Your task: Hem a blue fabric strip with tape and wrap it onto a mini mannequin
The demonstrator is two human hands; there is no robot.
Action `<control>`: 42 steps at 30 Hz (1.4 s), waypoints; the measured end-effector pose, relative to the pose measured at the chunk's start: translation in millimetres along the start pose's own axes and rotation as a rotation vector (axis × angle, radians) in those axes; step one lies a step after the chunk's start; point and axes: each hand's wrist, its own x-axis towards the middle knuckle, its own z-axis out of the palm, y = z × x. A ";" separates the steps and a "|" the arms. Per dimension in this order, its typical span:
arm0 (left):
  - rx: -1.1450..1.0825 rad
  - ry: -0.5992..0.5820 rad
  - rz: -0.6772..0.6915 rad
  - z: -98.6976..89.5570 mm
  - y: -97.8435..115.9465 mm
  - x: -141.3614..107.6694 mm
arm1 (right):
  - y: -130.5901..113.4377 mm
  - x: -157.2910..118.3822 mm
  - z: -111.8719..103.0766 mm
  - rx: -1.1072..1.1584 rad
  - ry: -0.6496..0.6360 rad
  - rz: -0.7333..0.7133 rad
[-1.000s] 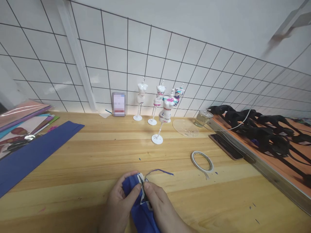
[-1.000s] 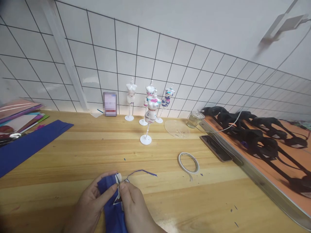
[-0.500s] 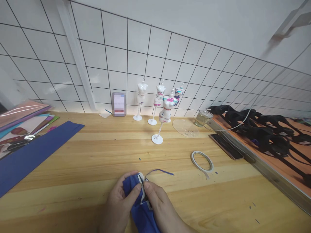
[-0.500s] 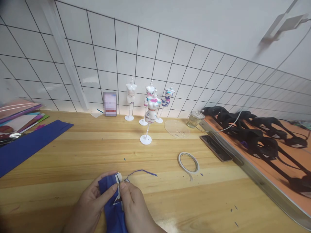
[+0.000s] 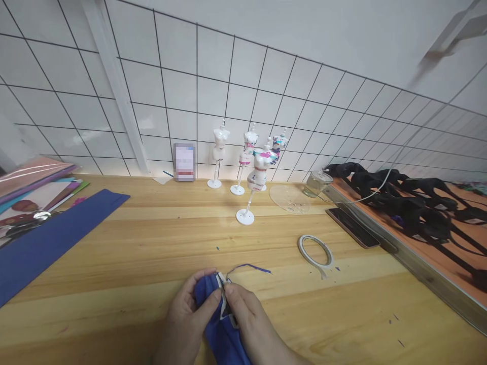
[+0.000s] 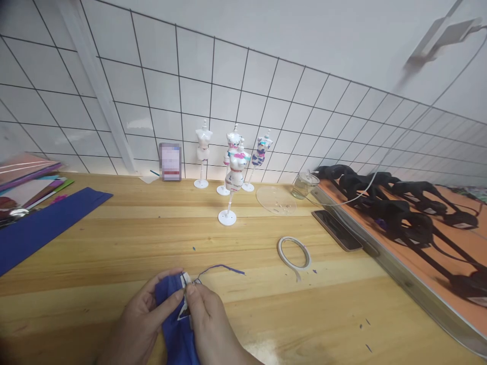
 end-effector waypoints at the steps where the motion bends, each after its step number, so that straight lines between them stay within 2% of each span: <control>1: -0.001 0.001 -0.005 0.2 0.6 -0.2 | 0.1 0.4 0.0 0.000 0.001 -0.004; 13: -0.070 0.022 -0.031 2.0 1.4 1.2 | -1.5 -1.6 0.0 0.007 -0.008 -0.017; 31: -0.090 -0.023 0.006 -5.0 -13.7 6.1 | 1.1 1.3 0.0 0.067 -0.002 -0.015; 34: -0.095 -0.024 -0.013 -3.4 -8.2 4.4 | 1.2 2.7 0.1 0.117 -0.006 -0.007; 38: -0.120 -0.018 -0.075 1.9 9.4 -2.0 | -1.3 3.8 -1.2 0.208 0.009 -0.014; 42: -0.200 -0.013 -0.124 5.2 18.8 -3.2 | -1.4 4.5 -4.2 0.180 0.028 0.003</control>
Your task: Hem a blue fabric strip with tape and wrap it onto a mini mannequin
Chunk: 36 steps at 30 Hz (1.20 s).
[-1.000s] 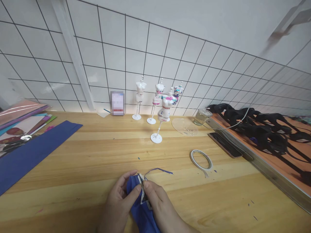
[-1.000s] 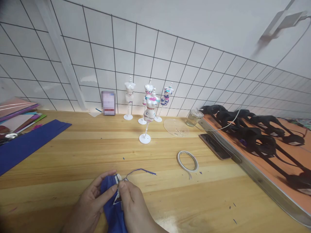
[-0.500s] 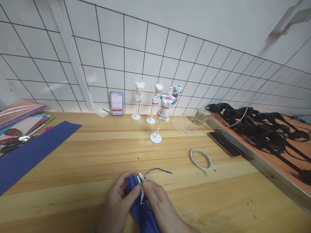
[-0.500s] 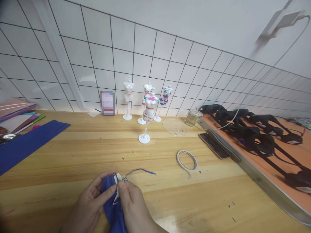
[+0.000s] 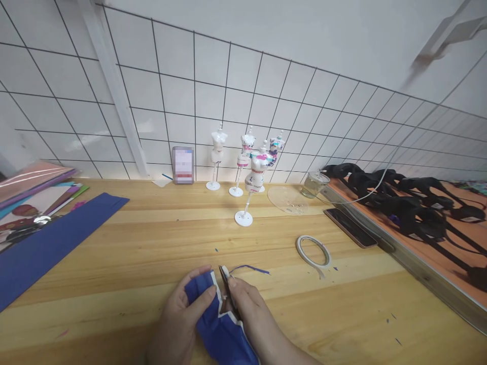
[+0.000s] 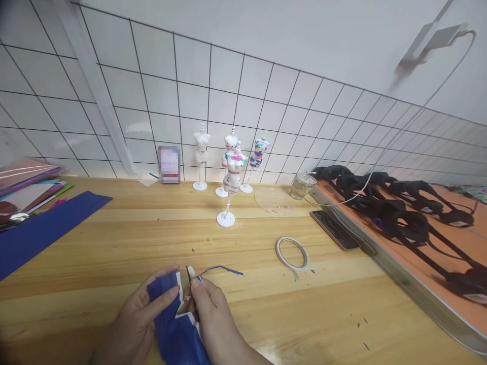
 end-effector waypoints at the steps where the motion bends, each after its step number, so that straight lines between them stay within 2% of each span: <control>1: -0.010 -0.005 -0.010 0.3 0.6 0.4 | 0.1 0.1 -0.7 -0.014 -0.002 0.007; 5: -0.031 -0.066 -0.041 0.3 1.6 0.0 | -0.6 -0.1 -1.6 -0.055 -0.022 0.015; 10: -0.022 -0.108 -0.034 -3.1 -1.8 -0.6 | -3.0 -1.4 0.0 -0.071 -0.075 -0.043; 17: 0.085 -0.051 -0.021 -10.5 -15.3 7.4 | -3.5 -5.7 2.9 -0.090 -0.097 -0.040; 31: 0.217 -0.014 0.036 -3.2 -9.6 -0.7 | 2.7 -5.9 6.4 -0.156 -0.048 -0.050; 36: 0.197 -0.022 0.038 -1.3 -9.4 -3.4 | 1.0 -5.8 8.2 -0.166 -0.024 -0.035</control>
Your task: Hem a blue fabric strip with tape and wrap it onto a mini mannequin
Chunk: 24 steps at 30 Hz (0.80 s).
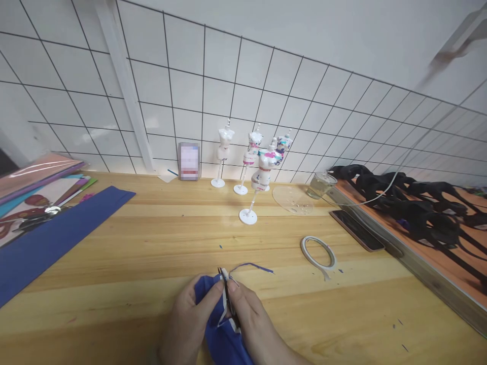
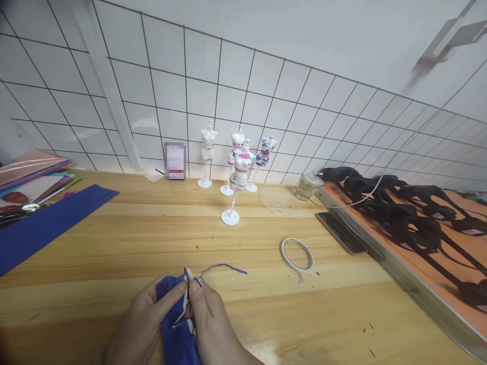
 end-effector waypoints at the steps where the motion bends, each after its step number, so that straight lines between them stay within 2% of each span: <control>1: -0.012 -0.005 -0.001 0.0 -0.8 0.1 | -0.3 -0.1 0.3 0.000 0.002 0.002; 8: 0.018 -0.005 0.025 -1.5 -5.4 2.3 | 0.0 -1.9 2.3 -0.004 0.039 0.010; 24: -0.006 0.004 0.015 2.5 -3.5 0.4 | 7.3 0.6 2.1 0.015 0.038 0.019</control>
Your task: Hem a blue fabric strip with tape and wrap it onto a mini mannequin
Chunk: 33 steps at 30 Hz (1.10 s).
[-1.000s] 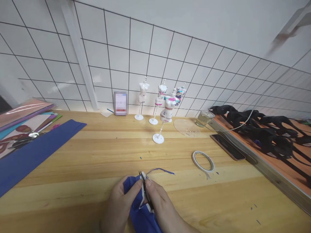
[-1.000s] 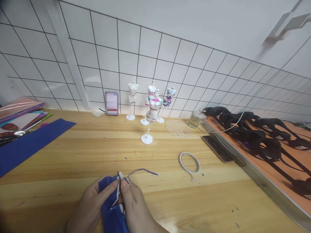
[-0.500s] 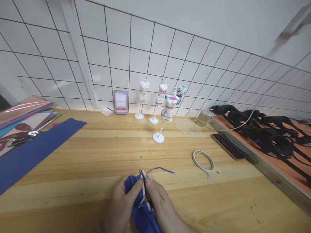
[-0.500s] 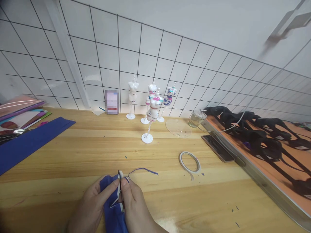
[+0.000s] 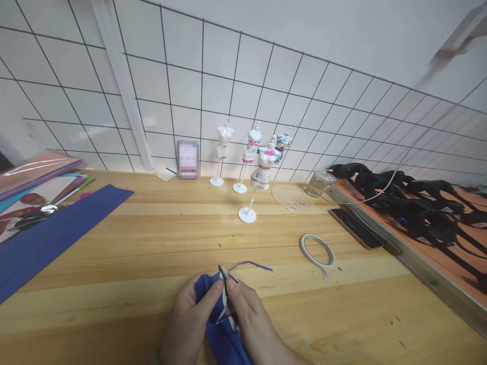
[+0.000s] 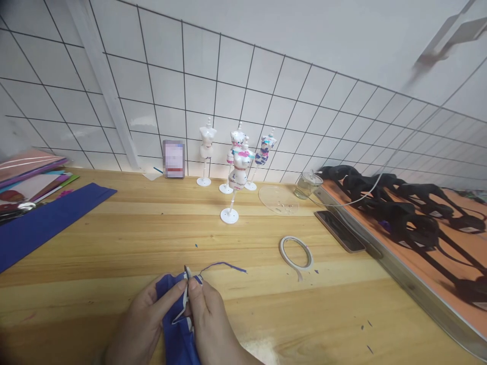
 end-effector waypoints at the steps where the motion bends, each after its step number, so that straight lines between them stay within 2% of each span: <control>1: -0.010 -0.004 -0.003 0.5 0.7 -0.4 | 0.9 0.1 -0.1 0.004 -0.001 -0.005; 9: -0.215 -0.066 -0.060 -2.8 8.3 1.6 | -8.9 7.9 -10.9 0.049 0.047 -0.018; 12: -0.257 -0.137 -0.077 -1.6 14.1 1.4 | -12.6 12.0 -18.3 0.075 0.053 -0.057; 15: -0.213 -0.151 -0.082 -1.5 13.1 3.5 | -10.8 16.9 -23.8 0.154 0.038 -0.043; 18: -0.107 -0.084 -0.046 -5.1 6.4 7.8 | -7.5 21.5 -27.3 0.201 0.004 -0.019; 20: -0.039 -0.052 -0.017 -8.2 2.4 10.3 | -7.6 23.1 -28.6 0.217 0.025 -0.010; 27: 0.106 -0.067 0.037 -11.3 -0.2 13.2 | -18.8 21.2 -27.0 0.235 0.055 0.021; 30: 0.053 -0.134 0.068 -7.9 0.4 11.4 | -20.4 21.8 -26.7 0.217 0.120 -0.013; 33: -0.009 -0.322 0.061 -0.6 1.2 5.8 | -22.5 24.2 -30.1 0.225 0.197 -0.101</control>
